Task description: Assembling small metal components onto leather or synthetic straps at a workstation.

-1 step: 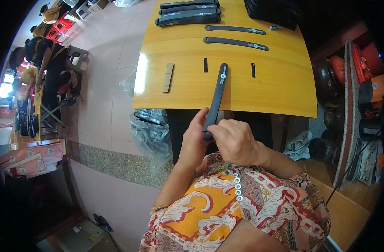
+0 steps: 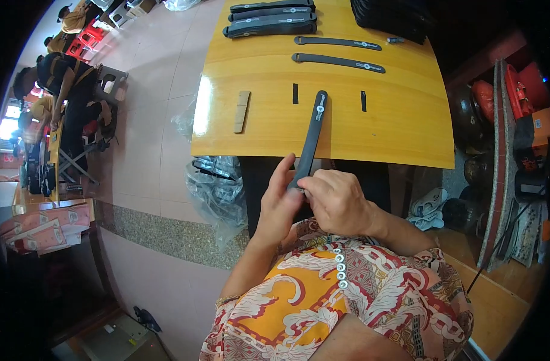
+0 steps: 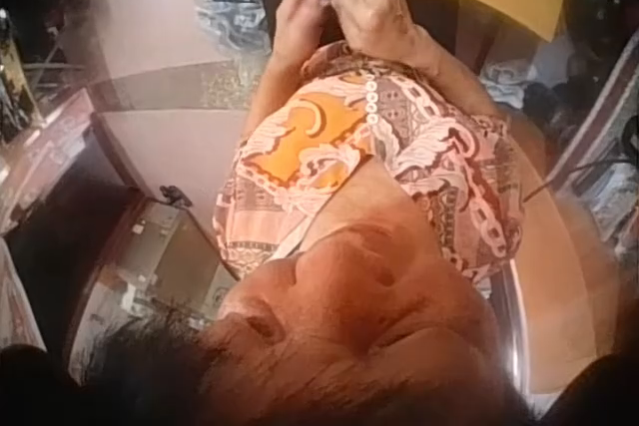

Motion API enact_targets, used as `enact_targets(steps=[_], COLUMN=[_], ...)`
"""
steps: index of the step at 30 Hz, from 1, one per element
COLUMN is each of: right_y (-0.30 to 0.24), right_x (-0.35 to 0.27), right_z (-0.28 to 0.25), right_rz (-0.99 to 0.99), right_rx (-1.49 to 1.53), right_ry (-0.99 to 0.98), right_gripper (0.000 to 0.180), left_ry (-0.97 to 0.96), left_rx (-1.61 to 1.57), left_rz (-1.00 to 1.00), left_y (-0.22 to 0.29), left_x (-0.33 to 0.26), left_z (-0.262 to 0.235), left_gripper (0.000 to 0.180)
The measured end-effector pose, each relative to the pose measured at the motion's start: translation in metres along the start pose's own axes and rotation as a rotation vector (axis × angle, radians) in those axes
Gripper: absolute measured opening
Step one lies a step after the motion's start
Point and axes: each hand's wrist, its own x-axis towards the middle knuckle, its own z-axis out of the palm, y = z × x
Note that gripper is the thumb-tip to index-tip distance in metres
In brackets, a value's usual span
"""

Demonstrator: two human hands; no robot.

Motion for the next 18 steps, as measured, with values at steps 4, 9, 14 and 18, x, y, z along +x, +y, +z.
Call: enact_targets(steps=[4, 9, 14, 18], right_y=[0.000, 0.007, 0.004, -0.002], right_x=[0.012, 0.020, 0.035, 0.036], right_z=[-0.003, -0.011, -0.022, -0.021], right_rz=[0.127, 0.196, -0.195, -0.381], right_rx=[0.243, 0.355, -0.068, -0.282], right_ry=[0.027, -0.079, -0.266, -0.261], right_gripper=[0.020, 0.020, 0.021, 0.023], left_ry=[-0.042, -0.073, -0.137, -0.144], left_rx=[0.215, 0.715, 0.899, 0.912], left_rz=[0.149, 0.371, 0.517, 0.499], left_y=[0.001, 0.005, 0.009, 0.017], left_x=[-0.009, -0.006, -0.002, -0.001], left_z=[-0.008, -0.018, -0.026, -0.023], left_gripper=[0.065, 0.063, 0.061, 0.059])
